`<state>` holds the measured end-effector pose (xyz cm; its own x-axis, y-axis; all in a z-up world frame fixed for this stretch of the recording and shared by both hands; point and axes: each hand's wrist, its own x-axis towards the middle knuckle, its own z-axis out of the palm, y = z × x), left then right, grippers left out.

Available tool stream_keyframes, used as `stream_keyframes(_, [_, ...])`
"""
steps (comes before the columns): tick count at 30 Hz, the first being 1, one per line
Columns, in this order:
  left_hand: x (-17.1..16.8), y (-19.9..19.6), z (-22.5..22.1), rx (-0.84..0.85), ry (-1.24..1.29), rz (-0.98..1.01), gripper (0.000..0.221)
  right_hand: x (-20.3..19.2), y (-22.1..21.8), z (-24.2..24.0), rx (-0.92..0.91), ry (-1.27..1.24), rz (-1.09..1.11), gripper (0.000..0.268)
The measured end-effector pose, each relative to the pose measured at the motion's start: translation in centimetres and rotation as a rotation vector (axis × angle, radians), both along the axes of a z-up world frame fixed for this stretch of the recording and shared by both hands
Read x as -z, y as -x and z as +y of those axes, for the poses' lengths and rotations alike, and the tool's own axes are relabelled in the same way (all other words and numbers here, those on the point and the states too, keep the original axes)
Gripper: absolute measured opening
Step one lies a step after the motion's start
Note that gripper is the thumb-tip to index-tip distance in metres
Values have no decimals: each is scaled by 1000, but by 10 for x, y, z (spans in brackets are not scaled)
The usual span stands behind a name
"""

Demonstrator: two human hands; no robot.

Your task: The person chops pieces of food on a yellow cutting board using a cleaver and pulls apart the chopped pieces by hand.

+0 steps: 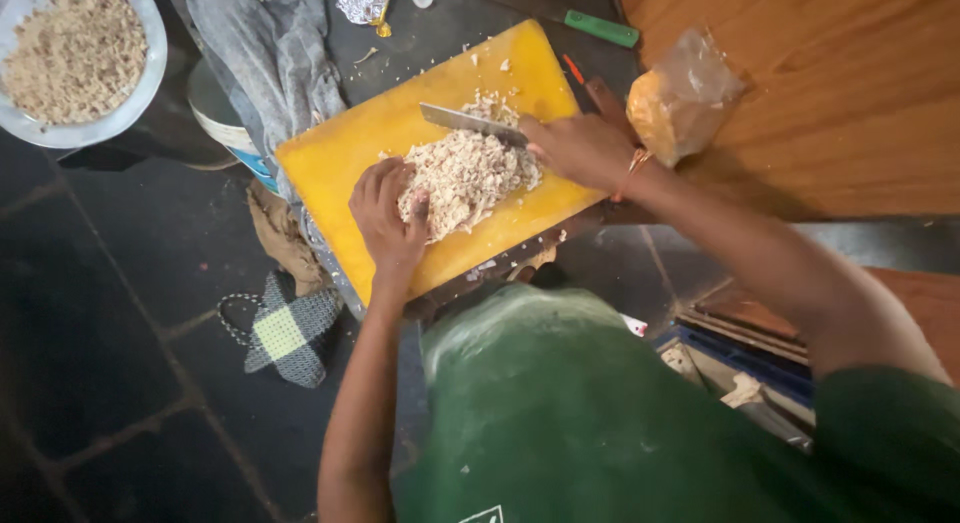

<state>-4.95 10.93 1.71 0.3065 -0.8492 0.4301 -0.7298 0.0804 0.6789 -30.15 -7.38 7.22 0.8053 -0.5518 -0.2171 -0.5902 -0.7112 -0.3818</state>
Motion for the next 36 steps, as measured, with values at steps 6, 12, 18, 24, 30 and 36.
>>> stream_keyframes(6, [2, 2, -2, -8, 8, 6, 39, -23, 26, -12, 53, 144, -105, 29])
stream_keyframes(12, [-2, -2, 2, 4, 10, -9, 40, 1, -2, 4, -1, 59, -28, 34])
stream_keyframes(18, [-1, 1, -1, -20, 18, 5, 40, -36, 15, 2, 201, 114, -149, 29])
stream_keyframes(24, [-3, 0, 1, -6, 8, 5, 39, -29, -8, 10, 31, 296, -74, 24])
stream_keyframes(30, [2, 1, -2, -27, 3, 12, 38, -36, 19, -10, 151, 136, -189, 31])
stream_keyframes(36, [-1, 0, -2, -10, 13, 0, 42, -18, 16, -10, 59, 147, -63, 25])
